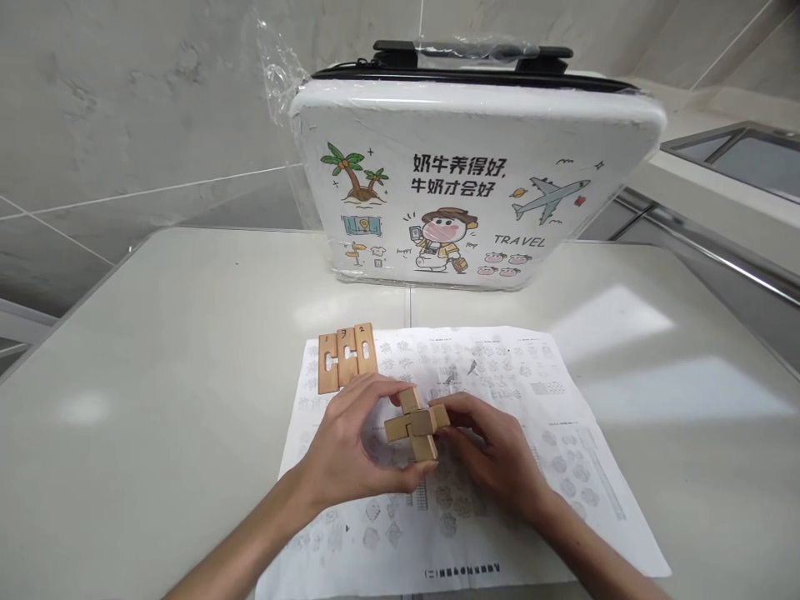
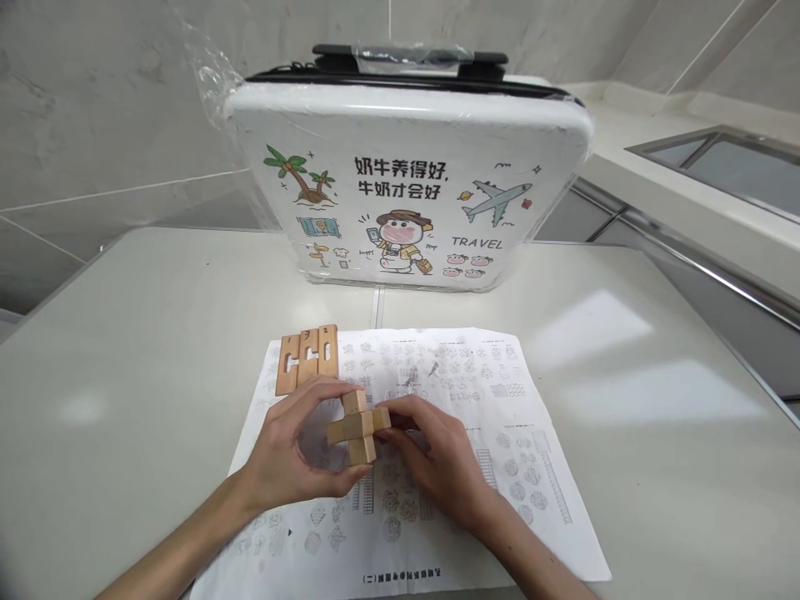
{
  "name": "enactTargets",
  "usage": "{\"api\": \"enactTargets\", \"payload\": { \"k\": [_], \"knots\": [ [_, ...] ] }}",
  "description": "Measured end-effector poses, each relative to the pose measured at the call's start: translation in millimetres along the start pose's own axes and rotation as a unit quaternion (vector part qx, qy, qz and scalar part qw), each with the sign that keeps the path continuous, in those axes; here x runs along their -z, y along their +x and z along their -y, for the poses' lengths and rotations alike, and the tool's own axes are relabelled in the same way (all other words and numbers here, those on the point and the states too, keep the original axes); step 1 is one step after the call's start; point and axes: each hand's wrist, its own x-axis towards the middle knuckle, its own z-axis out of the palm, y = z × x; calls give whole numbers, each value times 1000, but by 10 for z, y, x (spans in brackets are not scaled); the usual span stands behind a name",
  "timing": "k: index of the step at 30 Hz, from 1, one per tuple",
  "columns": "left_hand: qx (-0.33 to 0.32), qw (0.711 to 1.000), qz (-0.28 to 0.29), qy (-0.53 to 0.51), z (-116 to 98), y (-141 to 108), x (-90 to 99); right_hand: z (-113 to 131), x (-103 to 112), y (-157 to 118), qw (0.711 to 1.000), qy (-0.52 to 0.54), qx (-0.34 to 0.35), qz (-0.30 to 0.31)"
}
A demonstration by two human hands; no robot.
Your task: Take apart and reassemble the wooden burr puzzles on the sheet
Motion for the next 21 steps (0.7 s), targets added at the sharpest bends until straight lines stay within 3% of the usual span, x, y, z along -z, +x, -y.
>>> {"api": "enactTargets", "payload": {
  "k": [6, 21],
  "knots": [
    [-51, 999, 8, 0, 13, 8, 5, -31, 9, -22, 1000, 0, 1, 11],
    [-87, 996, 15, 23, 34, 21, 24, -25, 34, -46, 995, -64, 74, 17]
  ]
}}
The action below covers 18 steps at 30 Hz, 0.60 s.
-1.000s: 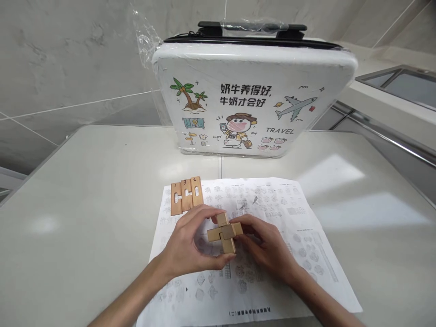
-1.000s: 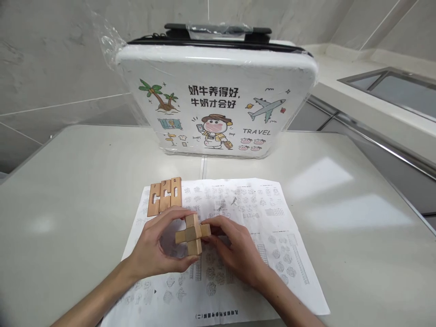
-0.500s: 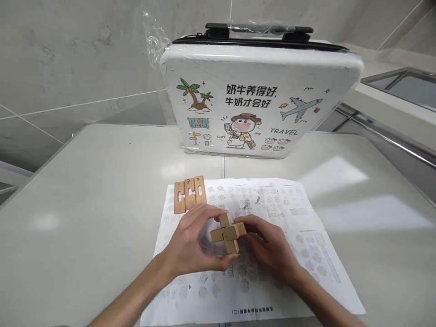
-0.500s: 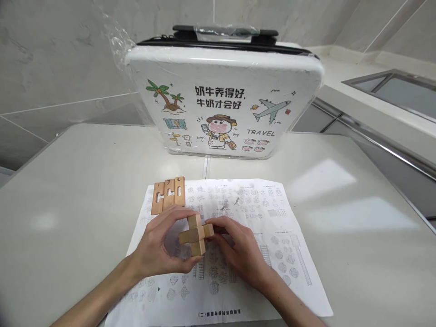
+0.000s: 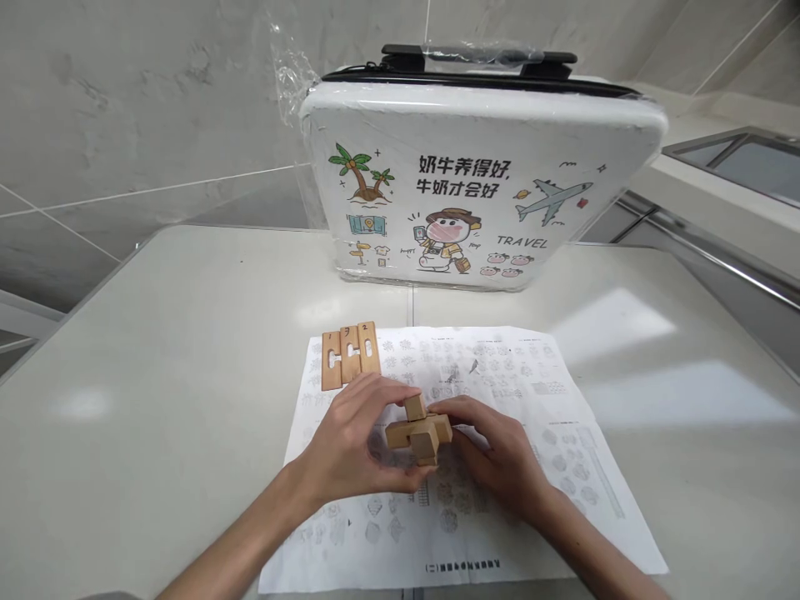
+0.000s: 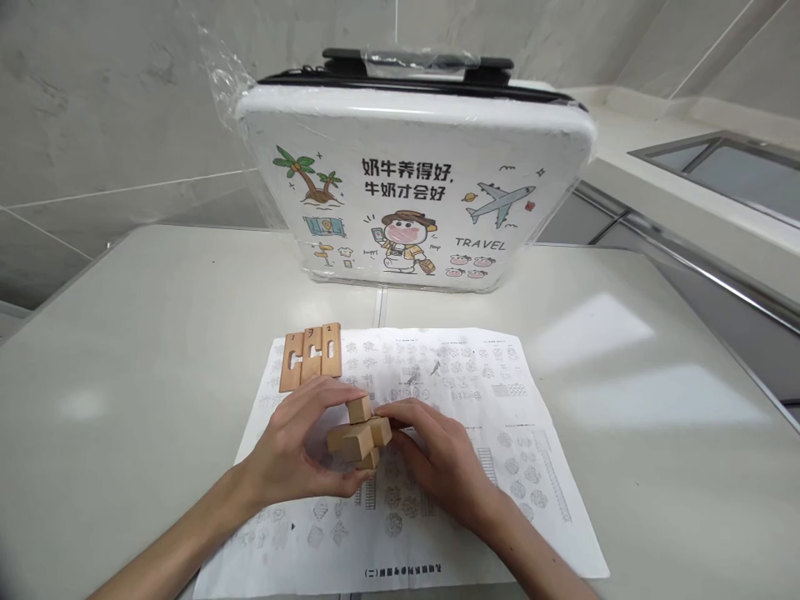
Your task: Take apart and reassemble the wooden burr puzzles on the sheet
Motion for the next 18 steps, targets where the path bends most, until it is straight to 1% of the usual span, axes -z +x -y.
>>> {"api": "enactTargets", "payload": {
  "k": [3, 6, 9, 11, 14, 18],
  "knots": [
    [8, 1000, 9, 18, 12, 15, 12, 14, 6, 1, 1000, -6, -8, 10],
    [14, 998, 29, 45, 14, 36, 23, 34, 5, 19, 1000, -13, 6, 15],
    [11, 995, 45, 84, 17, 48, 26, 48, 0, 51, 999, -31, 31, -10],
    [12, 992, 46, 114, 24, 45, 21, 48, -1, 69, 998, -37, 35, -28],
    [28, 987, 55, 148, 42, 23, 3, 35, 4, 83, 999, -29, 20, -38],
    [48, 983, 79, 161, 64, -8, -18, 9, 13, 80, 999, -28, -6, -42]
  ]
}}
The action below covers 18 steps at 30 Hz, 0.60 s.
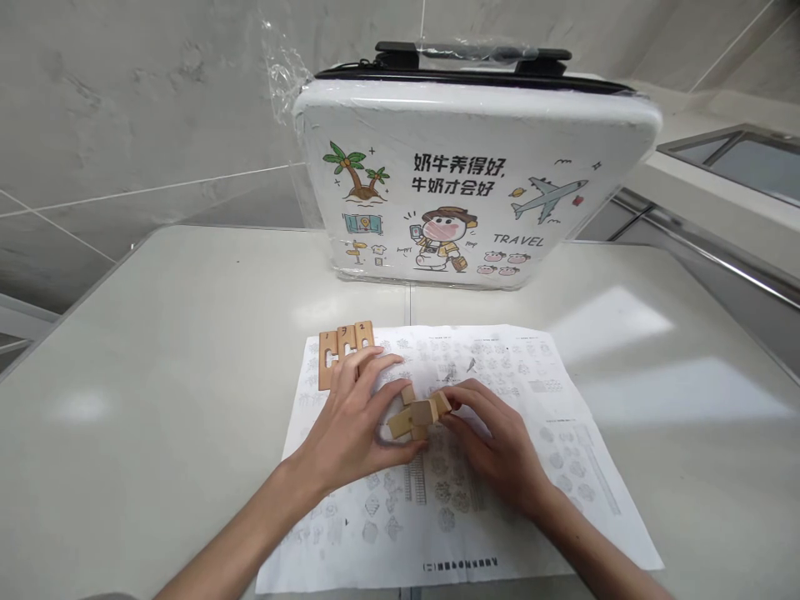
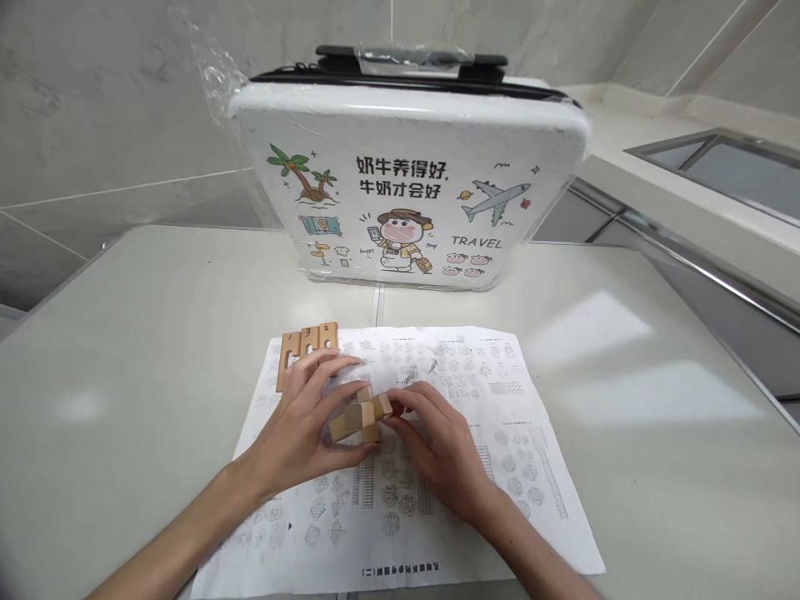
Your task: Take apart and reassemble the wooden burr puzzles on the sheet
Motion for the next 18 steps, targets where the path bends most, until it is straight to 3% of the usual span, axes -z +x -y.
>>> {"api": "enactTargets", "payload": {
  "k": [5, 12, 18],
  "knots": [
    [1, 1000, 6, 12, 15, -15, 2, -22, -2, -1, 1000, -6, -25, -9],
    [-61, 994, -88, 8, -16, 3, 50, -21, 6, 4, 999, -9, -41, -23],
    [-34, 993, -111, -7, -44, 31, 67, 20, 16, -6, 998, 32, -27, 35]
  ]
}}
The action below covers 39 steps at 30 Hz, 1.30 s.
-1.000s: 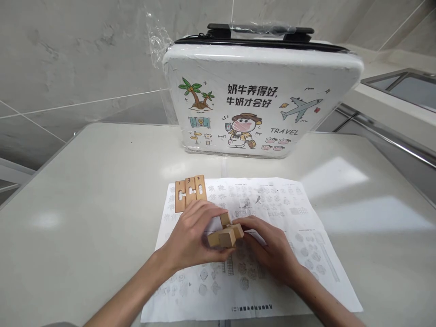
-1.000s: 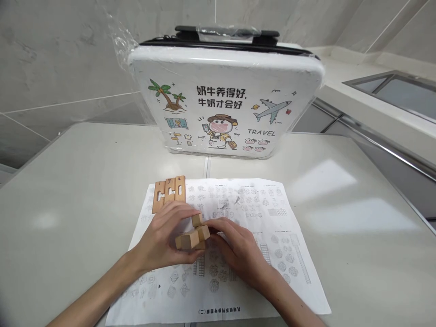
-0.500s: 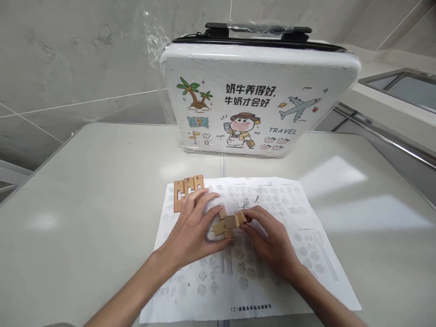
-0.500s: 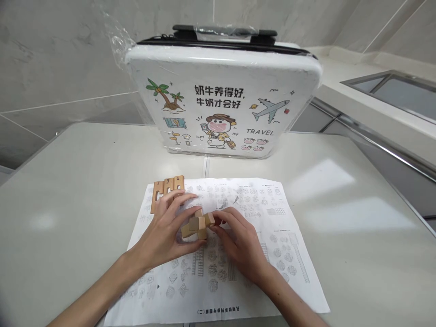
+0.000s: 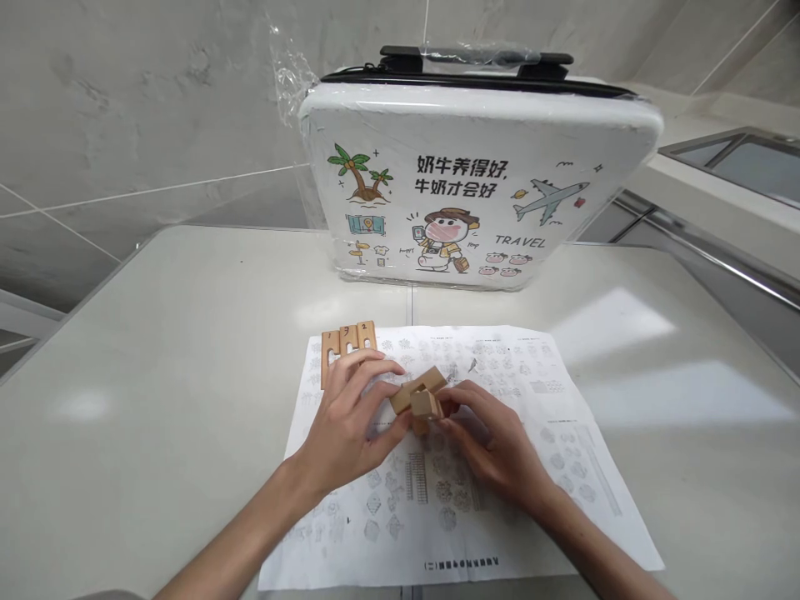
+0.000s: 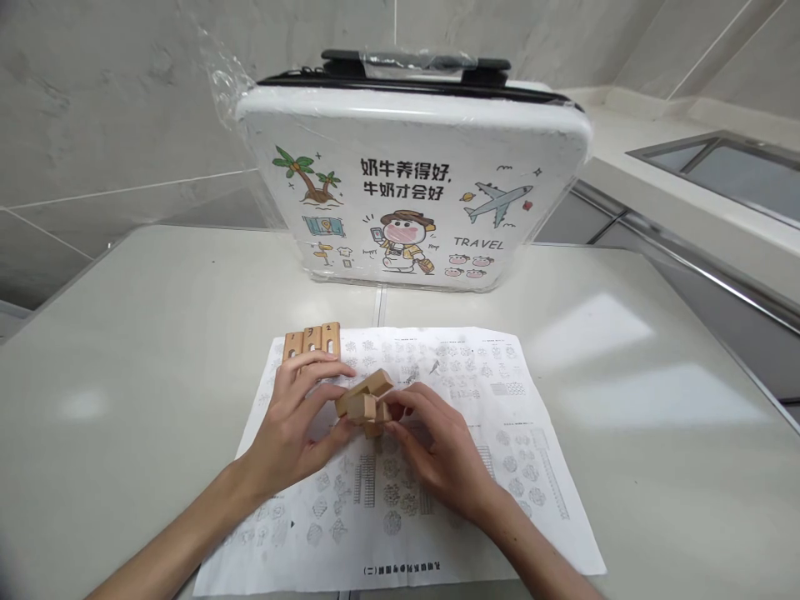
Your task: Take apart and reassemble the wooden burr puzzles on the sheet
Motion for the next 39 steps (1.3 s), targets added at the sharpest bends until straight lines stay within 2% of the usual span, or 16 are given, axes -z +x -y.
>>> {"api": "enactTargets", "payload": {
  "k": [3, 8, 13, 18, 22, 29, 39],
  "knots": [
    [25, 999, -20, 16, 3, 41, 19, 19, 9, 0, 1000, 12, -1, 18],
    [30, 993, -13, 115, -50, 52, 116, 56, 94, 33, 998, -52, -37, -22],
    [39, 983, 22, 178, -159, -134, 182, 138, 168, 31, 985, -153, -77, -14],
    [56, 975, 40, 213, -210, -274, 100, 157, 130, -18, 970, -228, -75, -29],
    [51, 972, 50, 224, -231, -263, 39, 147, 68, -38, 960, -267, -70, -47],
    [28, 973, 86, 211, -253, -229, 58, 190, -26, -47, 952, -296, -64, -34],
    [16, 977, 150, 151, -249, -200, 112, 212, -40, -109, 949, -309, -51, 26]
  ]
}}
